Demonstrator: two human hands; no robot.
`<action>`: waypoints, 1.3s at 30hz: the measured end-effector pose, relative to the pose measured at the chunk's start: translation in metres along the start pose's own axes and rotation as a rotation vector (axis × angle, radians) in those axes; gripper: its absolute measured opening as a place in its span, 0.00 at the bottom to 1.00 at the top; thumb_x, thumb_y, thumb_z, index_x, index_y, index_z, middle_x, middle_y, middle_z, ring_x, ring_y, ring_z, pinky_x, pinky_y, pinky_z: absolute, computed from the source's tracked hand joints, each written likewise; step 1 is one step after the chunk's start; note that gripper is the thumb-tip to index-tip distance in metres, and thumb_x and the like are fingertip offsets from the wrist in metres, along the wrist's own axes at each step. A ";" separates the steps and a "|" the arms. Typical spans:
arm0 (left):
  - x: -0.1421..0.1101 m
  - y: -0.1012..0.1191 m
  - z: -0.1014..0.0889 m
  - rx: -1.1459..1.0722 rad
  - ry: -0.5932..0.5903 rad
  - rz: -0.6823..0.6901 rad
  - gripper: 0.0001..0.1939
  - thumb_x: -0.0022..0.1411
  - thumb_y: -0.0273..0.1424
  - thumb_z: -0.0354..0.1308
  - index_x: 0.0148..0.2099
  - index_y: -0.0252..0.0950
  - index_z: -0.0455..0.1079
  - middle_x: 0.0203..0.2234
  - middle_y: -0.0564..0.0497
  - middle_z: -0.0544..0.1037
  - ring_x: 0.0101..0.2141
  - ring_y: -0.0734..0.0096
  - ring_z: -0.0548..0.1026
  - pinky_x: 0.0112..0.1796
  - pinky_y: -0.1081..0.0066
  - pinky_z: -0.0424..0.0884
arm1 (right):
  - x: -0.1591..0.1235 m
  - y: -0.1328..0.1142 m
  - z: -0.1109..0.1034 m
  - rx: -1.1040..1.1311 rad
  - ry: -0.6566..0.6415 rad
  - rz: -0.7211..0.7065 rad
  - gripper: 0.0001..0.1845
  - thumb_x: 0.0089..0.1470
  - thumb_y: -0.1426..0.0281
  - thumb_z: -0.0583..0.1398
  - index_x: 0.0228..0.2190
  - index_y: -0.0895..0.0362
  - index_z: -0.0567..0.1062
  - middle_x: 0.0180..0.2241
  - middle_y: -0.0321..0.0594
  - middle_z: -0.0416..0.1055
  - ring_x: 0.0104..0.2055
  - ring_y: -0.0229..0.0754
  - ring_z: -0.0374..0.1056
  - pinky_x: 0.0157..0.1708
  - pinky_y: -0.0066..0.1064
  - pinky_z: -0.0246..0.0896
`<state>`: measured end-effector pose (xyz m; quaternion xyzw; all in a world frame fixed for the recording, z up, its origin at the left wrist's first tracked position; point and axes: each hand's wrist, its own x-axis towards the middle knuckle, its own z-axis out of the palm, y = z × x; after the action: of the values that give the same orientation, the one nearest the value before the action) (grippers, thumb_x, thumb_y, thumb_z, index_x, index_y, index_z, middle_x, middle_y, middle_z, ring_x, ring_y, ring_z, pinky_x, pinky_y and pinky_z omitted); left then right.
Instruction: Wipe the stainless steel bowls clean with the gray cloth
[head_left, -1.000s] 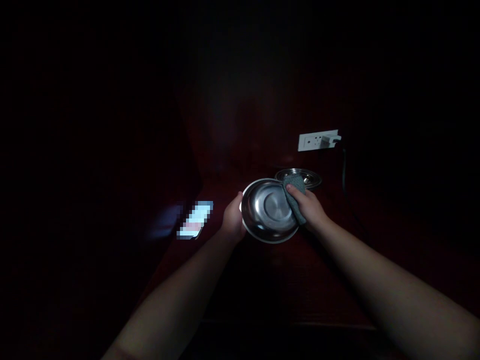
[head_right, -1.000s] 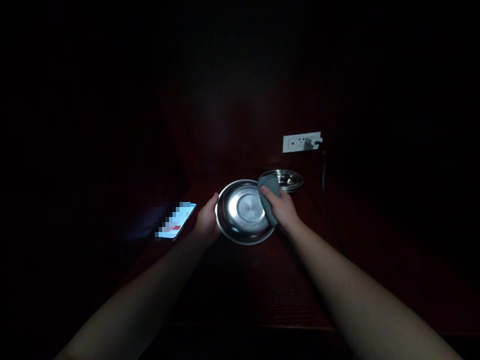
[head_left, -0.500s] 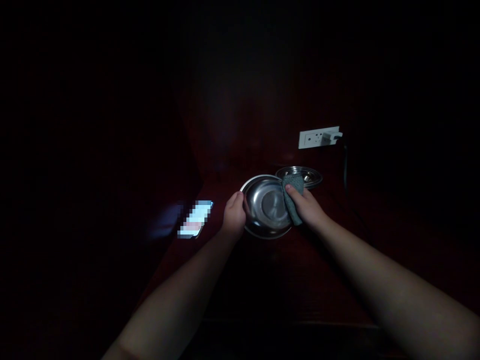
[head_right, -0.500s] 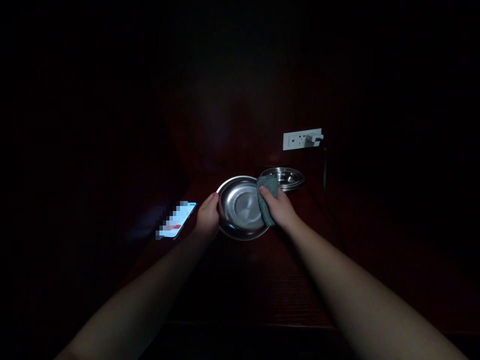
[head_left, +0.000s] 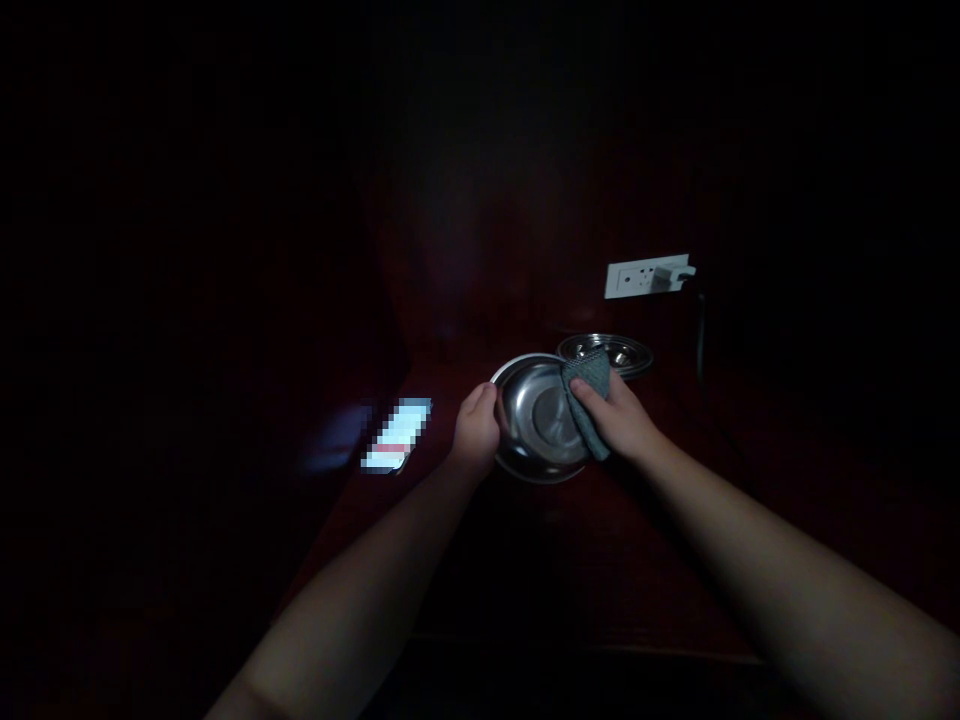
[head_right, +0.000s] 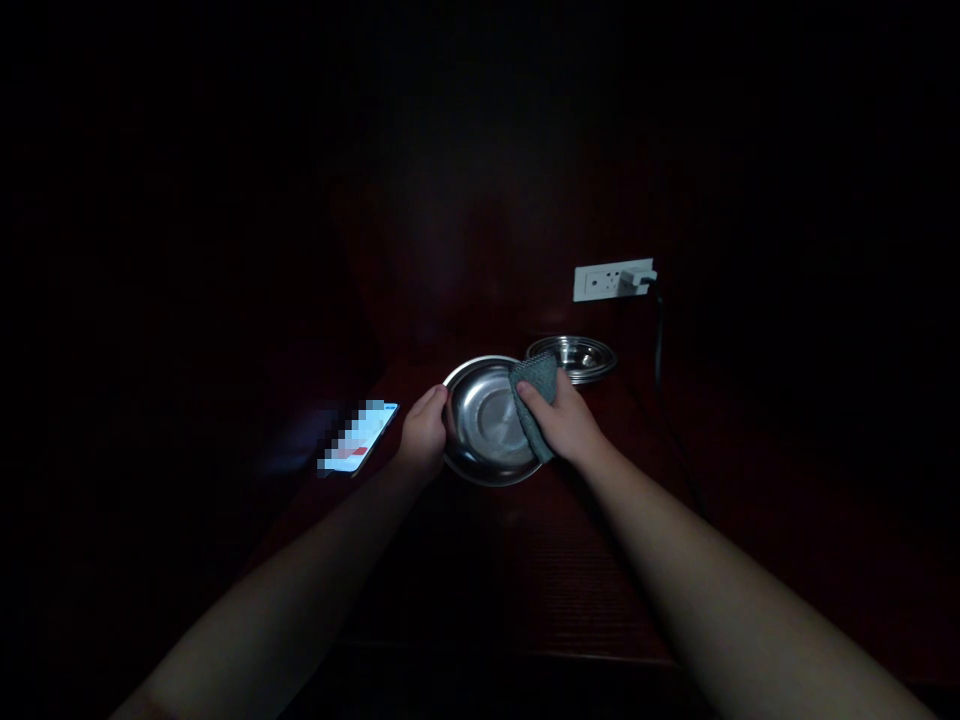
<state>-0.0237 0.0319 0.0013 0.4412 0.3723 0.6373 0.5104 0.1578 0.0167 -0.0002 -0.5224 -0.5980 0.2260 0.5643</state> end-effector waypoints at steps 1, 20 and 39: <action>0.000 0.001 0.000 -0.007 0.002 -0.011 0.13 0.54 0.38 0.55 0.25 0.34 0.66 0.20 0.56 0.67 0.24 0.78 0.64 0.30 0.75 0.60 | 0.000 -0.001 -0.001 -0.035 0.003 -0.014 0.28 0.47 0.50 0.57 0.44 0.56 0.67 0.41 0.44 0.70 0.42 0.47 0.66 0.45 0.41 0.59; -0.003 0.005 0.003 -0.109 0.043 -0.107 0.09 0.53 0.35 0.55 0.29 0.33 0.69 0.23 0.53 0.72 0.26 0.75 0.68 0.34 0.71 0.63 | -0.006 -0.013 -0.010 -0.232 -0.141 -0.408 0.34 0.49 0.57 0.57 0.55 0.55 0.57 0.54 0.48 0.60 0.54 0.51 0.58 0.53 0.44 0.51; -0.005 0.004 0.004 -0.080 0.074 -0.062 0.11 0.52 0.37 0.56 0.28 0.33 0.68 0.21 0.55 0.69 0.24 0.77 0.65 0.29 0.74 0.60 | -0.001 -0.016 -0.007 -0.519 0.159 -0.300 0.16 0.48 0.57 0.56 0.34 0.56 0.68 0.34 0.45 0.69 0.39 0.49 0.65 0.39 0.40 0.58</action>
<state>-0.0210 0.0264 0.0058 0.3850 0.3783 0.6516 0.5331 0.1583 0.0073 0.0152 -0.5710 -0.6601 -0.0616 0.4842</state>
